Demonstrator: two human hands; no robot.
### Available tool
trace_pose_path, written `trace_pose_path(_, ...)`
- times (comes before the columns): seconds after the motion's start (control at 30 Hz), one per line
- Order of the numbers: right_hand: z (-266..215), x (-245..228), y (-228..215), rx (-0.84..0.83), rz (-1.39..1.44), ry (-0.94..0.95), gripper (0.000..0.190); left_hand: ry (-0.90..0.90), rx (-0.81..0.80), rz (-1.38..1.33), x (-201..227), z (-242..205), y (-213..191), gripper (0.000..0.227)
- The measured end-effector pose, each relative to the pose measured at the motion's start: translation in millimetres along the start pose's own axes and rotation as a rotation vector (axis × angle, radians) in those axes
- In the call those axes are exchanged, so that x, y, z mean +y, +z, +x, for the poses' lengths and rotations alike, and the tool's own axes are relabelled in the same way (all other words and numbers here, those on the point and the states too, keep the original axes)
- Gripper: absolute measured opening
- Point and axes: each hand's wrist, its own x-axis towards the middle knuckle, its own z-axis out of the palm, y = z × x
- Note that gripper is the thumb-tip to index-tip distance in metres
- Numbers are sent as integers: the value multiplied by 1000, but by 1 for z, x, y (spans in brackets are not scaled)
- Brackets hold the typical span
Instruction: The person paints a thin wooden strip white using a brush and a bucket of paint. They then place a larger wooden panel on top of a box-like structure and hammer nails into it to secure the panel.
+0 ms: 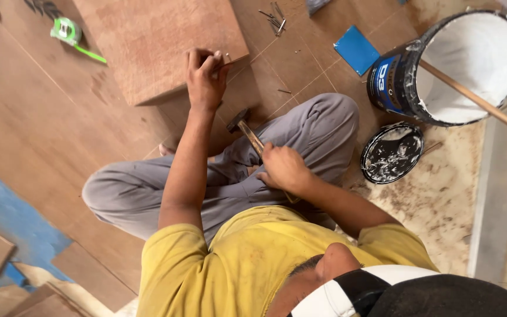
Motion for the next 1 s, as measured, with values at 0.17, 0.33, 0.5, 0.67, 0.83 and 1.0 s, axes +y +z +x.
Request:
trace_pose_path(0.17,8,47,35,-18,90,3,59,-46,-91,-45,8,8,-22,13)
trace_pose_path(0.33,-35,42,1,-64,543,26,42,-191,-194,-189,-36,6,-9,13)
trace_pose_path(0.5,-78,-3,-25,35,1325,55,39,-151,-37,-438,-66,1,1,12)
trace_pose_path(0.67,-62,6,1,209,1219,45,25,-321,-61,-467,-71,5,4,22)
trace_pose_path(0.83,-38,6,-5,421,636,51,18,-370,-87,-446,-78,2,11,26)
trace_pose_path(1.0,-38,33,-1,617,536,-142,10,-346,-31,-475,-81,1,16,27)
